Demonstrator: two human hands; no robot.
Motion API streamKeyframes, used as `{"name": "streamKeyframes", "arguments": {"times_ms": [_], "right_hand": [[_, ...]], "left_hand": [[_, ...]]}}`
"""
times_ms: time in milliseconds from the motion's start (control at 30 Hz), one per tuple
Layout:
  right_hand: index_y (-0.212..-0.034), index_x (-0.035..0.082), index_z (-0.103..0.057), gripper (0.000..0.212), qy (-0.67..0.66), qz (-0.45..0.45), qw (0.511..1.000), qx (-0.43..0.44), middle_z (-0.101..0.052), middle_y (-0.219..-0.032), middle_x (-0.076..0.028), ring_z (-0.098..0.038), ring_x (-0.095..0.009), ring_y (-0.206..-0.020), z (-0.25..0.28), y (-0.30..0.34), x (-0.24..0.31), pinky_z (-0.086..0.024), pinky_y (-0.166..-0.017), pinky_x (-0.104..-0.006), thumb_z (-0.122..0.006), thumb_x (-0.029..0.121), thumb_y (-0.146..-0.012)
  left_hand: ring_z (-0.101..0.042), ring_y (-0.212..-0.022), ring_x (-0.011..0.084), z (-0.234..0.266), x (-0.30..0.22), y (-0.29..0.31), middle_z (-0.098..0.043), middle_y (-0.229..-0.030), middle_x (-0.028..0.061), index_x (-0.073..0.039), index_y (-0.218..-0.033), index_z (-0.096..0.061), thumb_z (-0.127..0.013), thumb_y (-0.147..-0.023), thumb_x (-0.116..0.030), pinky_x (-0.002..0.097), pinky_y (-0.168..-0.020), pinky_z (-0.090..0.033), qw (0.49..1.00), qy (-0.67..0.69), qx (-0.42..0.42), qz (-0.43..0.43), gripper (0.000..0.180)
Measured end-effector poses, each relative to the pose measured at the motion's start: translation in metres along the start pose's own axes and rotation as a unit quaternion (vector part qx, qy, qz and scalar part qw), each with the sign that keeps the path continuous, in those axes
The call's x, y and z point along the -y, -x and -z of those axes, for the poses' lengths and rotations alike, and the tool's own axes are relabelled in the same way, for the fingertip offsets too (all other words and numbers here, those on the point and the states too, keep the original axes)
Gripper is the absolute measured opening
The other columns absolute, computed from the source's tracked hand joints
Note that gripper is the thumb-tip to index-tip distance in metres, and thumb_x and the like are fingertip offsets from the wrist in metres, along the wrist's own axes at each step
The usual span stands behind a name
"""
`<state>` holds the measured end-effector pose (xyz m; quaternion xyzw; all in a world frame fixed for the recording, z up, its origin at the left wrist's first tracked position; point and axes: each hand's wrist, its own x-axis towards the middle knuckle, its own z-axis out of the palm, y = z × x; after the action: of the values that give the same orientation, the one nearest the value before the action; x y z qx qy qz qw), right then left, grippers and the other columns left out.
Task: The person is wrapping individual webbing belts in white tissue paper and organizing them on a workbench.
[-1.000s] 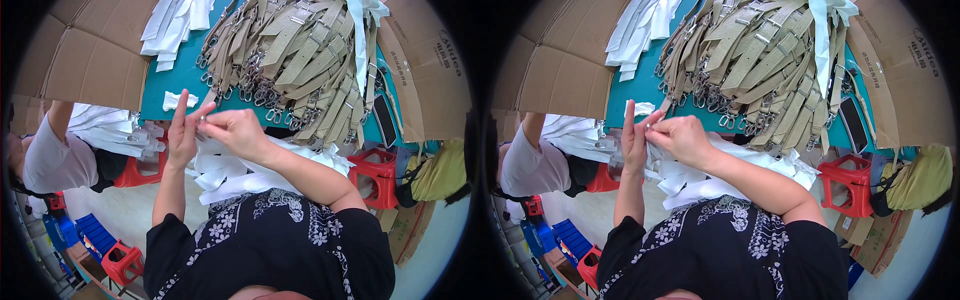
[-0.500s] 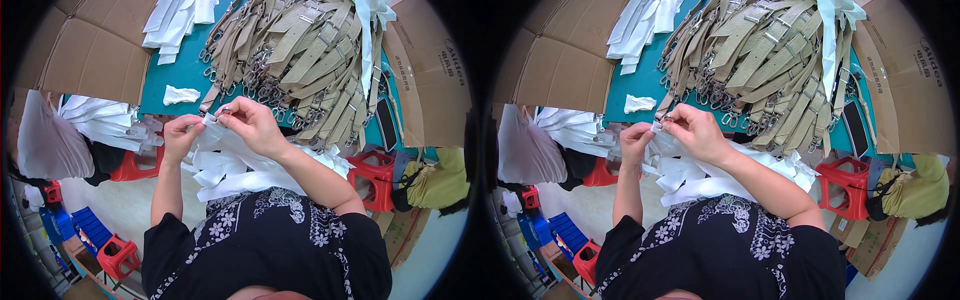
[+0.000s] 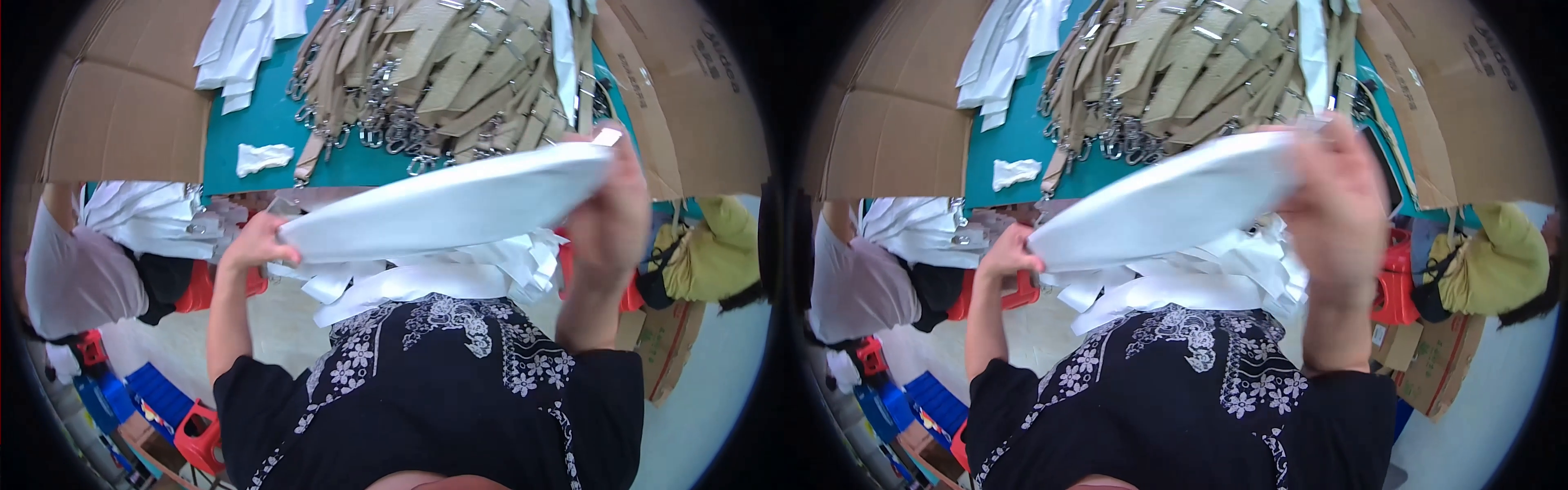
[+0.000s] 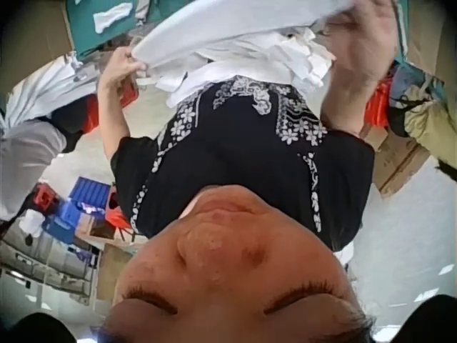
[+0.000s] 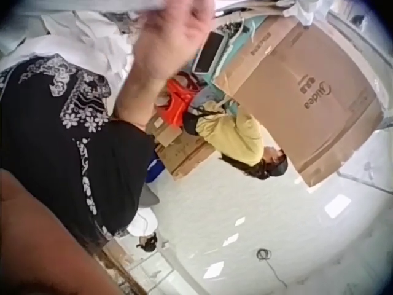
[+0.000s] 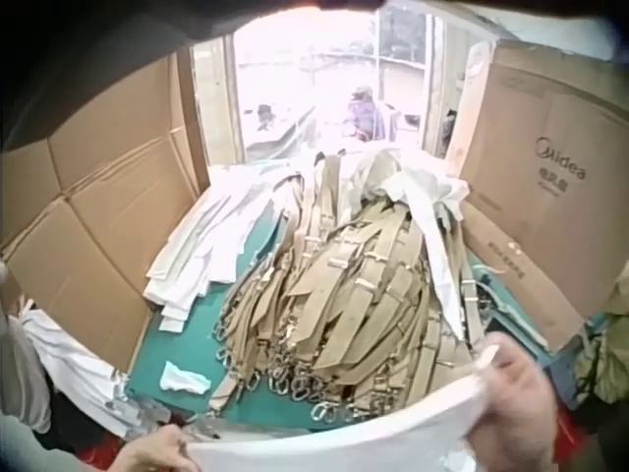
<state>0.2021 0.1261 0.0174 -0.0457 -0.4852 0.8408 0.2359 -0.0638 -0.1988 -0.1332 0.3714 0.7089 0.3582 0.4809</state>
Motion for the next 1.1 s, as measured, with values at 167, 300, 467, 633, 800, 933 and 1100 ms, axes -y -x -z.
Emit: {"name": "streamKeyframes", "arguments": {"times_ms": [167, 300, 467, 633, 800, 933, 1100], "right_hand": [[-0.112, 0.001, -0.053, 0.027, 0.029, -0.012, 0.925, -0.379, -0.058, -0.111, -0.009, -0.054, -0.022, -0.105, 0.147, 0.147, 0.089, -0.04, -0.095, -0.0378, -0.041, 0.019, -0.095], [-0.104, 0.002, -0.057, 0.023, 0.156, -0.043, 0.745, -0.647, -0.062, -0.099, -0.008, -0.059, -0.02, -0.093, 0.294, 0.324, 0.081, -0.047, -0.083, -0.0353, -0.048, 0.019, -0.09], [-0.088, 0.003, -0.063, 0.016, 0.349, -0.274, 0.585, -0.679, -0.065, -0.082, -0.01, -0.063, -0.019, -0.077, 0.391, 0.454, -0.011, -0.049, -0.068, -0.0301, -0.057, 0.016, -0.083], [-0.102, -0.001, -0.06, 0.026, 0.574, -0.218, 0.693, -0.379, -0.065, -0.085, -0.008, -0.06, -0.013, -0.074, 0.283, 0.28, -0.06, -0.047, -0.07, -0.0266, -0.058, 0.017, -0.083], [-0.098, -0.002, -0.061, 0.02, 0.516, -0.173, 0.787, -0.29, -0.063, -0.081, -0.003, -0.056, -0.008, -0.073, 0.198, 0.2, -0.048, -0.045, -0.067, -0.0218, -0.058, 0.013, -0.085], [-0.093, -0.003, -0.062, 0.016, 0.556, -0.114, 0.777, -0.271, -0.061, -0.08, -0.001, -0.054, -0.007, -0.071, 0.18, 0.16, -0.032, -0.043, -0.063, -0.0201, -0.057, 0.01, -0.085], [-0.084, 0.0, -0.064, 0.013, 0.568, -0.212, 0.78, -0.155, -0.061, -0.073, -0.003, -0.054, -0.008, -0.067, 0.147, 0.154, -0.024, -0.042, -0.06, -0.0208, -0.063, 0.012, -0.079]], "left_hand": [[-0.05, -0.052, 0.0075, -0.001, -0.032, 0.042, -0.054, -0.054, 0.0002, 0.001, -0.07, -0.063, -0.078, -0.061, -0.037, 0.0271, -0.047, -0.04, 0.983, -0.099, 0.05, 0.148, 0.042], [-0.056, -0.057, 0.0212, -0.068, -0.024, 0.036, -0.058, -0.063, 0.011, -0.006, -0.079, -0.064, -0.059, -0.081, -0.031, 0.0322, -0.055, -0.043, 0.986, -0.103, 0.13, 0.027, 0.025], [-0.06, -0.073, 0.0296, -0.113, -0.033, 0.015, -0.062, -0.076, 0.012, -0.009, -0.093, -0.062, -0.055, -0.083, -0.036, 0.0356, -0.062, -0.047, 0.928, -0.326, 0.177, 0.013, 0.03], [-0.059, -0.066, 0.0256, -0.103, -0.061, 0.01, -0.058, -0.068, 0.0073, -0.009, -0.076, -0.062, -0.067, -0.074, -0.022, 0.0352, -0.056, -0.045, 0.92, -0.383, 0.01, -0.081, 0.014], [-0.054, -0.072, 0.0246, -0.027, -0.05, -0.046, -0.054, -0.081, 0.0107, -0.003, -0.101, -0.061, -0.058, -0.085, -0.01, 0.0314, -0.066, -0.044, 0.791, -0.386, -0.456, -0.134, 0.018], [-0.053, -0.077, 0.0218, 0.029, -0.017, -0.034, -0.052, -0.086, 0.0098, -0.006, -0.106, -0.062, -0.059, -0.084, -0.009, 0.0298, -0.068, -0.043, 0.798, -0.437, -0.402, -0.104, 0.022], [-0.053, -0.078, 0.0222, 0.035, -0.043, -0.031, -0.051, -0.084, 0.0068, -0.002, -0.096, -0.057, -0.068, -0.077, -0.013, 0.0287, -0.068, -0.043, 0.763, -0.489, -0.407, -0.113, 0.025]]}}
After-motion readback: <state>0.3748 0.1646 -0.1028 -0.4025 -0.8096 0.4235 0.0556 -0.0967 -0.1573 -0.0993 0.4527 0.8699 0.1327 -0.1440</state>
